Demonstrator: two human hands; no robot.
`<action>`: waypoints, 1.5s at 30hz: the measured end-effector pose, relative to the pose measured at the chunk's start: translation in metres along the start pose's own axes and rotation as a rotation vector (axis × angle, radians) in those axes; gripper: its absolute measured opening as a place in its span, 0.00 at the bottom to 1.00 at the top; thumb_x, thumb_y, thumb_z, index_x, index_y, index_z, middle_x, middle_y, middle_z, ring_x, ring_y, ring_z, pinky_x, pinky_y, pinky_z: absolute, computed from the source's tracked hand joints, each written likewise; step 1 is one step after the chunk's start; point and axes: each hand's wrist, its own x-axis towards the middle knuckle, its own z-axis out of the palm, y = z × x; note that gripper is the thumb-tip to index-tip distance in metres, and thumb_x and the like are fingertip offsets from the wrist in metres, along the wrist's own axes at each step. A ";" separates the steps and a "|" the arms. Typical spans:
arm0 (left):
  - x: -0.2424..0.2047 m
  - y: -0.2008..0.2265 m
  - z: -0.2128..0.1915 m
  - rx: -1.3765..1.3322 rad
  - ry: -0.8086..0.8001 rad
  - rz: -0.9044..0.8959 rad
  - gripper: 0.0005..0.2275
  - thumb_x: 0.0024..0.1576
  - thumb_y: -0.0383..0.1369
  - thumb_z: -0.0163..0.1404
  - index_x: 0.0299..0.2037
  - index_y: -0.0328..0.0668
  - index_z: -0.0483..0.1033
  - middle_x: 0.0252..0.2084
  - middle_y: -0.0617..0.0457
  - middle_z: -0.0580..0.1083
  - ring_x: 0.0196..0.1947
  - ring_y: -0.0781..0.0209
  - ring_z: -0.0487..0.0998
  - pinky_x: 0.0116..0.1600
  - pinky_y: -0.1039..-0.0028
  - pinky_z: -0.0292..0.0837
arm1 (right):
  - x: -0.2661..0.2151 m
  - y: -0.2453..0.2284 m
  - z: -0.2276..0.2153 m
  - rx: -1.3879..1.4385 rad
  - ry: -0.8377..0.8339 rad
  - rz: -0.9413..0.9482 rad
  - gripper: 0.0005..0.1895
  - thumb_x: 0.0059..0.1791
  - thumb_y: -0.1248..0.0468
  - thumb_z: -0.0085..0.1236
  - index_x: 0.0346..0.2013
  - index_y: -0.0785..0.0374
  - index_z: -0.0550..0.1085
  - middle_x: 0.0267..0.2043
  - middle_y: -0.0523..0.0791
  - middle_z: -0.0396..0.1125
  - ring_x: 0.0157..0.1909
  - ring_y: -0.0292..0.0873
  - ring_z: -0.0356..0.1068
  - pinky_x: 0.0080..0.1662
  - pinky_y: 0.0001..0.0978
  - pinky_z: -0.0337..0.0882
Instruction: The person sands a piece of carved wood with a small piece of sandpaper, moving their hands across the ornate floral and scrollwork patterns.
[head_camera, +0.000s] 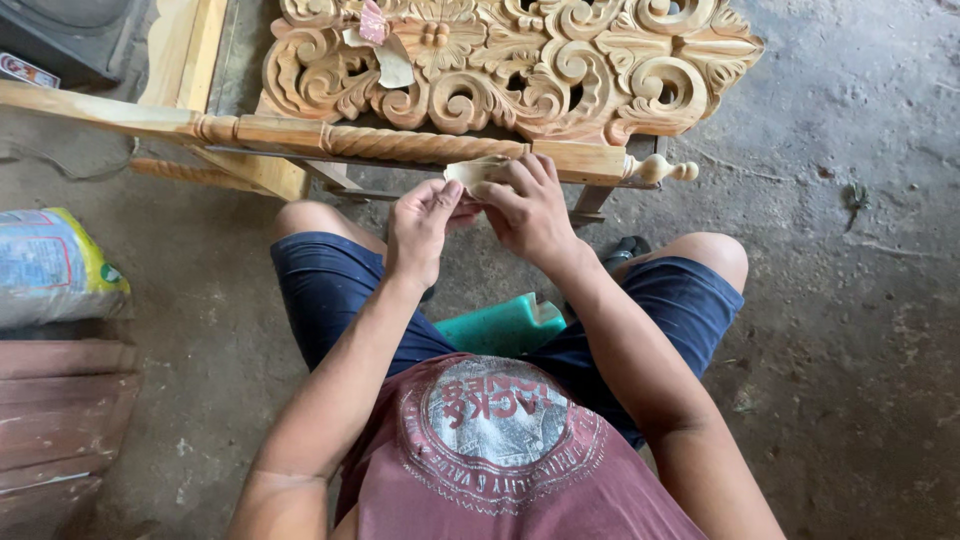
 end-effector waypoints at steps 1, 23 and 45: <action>0.004 -0.003 0.000 -0.002 0.013 0.012 0.11 0.66 0.34 0.49 0.46 0.31 0.79 0.40 0.49 0.81 0.39 0.63 0.83 0.47 0.73 0.82 | 0.003 -0.001 -0.002 -0.056 0.000 -0.034 0.17 0.40 0.65 0.69 0.43 0.57 0.79 0.48 0.47 0.67 0.52 0.53 0.66 0.59 0.47 0.63; 0.028 0.024 -0.007 0.403 -0.196 0.165 0.08 0.62 0.27 0.47 0.46 0.33 0.78 0.35 0.55 0.81 0.33 0.76 0.78 0.37 0.81 0.73 | 0.013 0.001 0.007 -0.228 -0.156 0.016 0.32 0.51 0.47 0.63 0.68 0.53 0.70 0.39 0.47 0.56 0.46 0.52 0.58 0.56 0.50 0.56; -0.108 0.168 -0.029 -0.179 -1.421 -0.237 0.09 0.62 0.21 0.41 0.47 0.21 0.71 0.46 0.40 0.73 0.47 0.48 0.77 0.52 0.66 0.71 | 0.055 0.095 0.053 -0.472 -0.210 0.210 0.20 0.60 0.55 0.51 0.32 0.64 0.80 0.39 0.50 0.65 0.50 0.52 0.61 0.55 0.51 0.56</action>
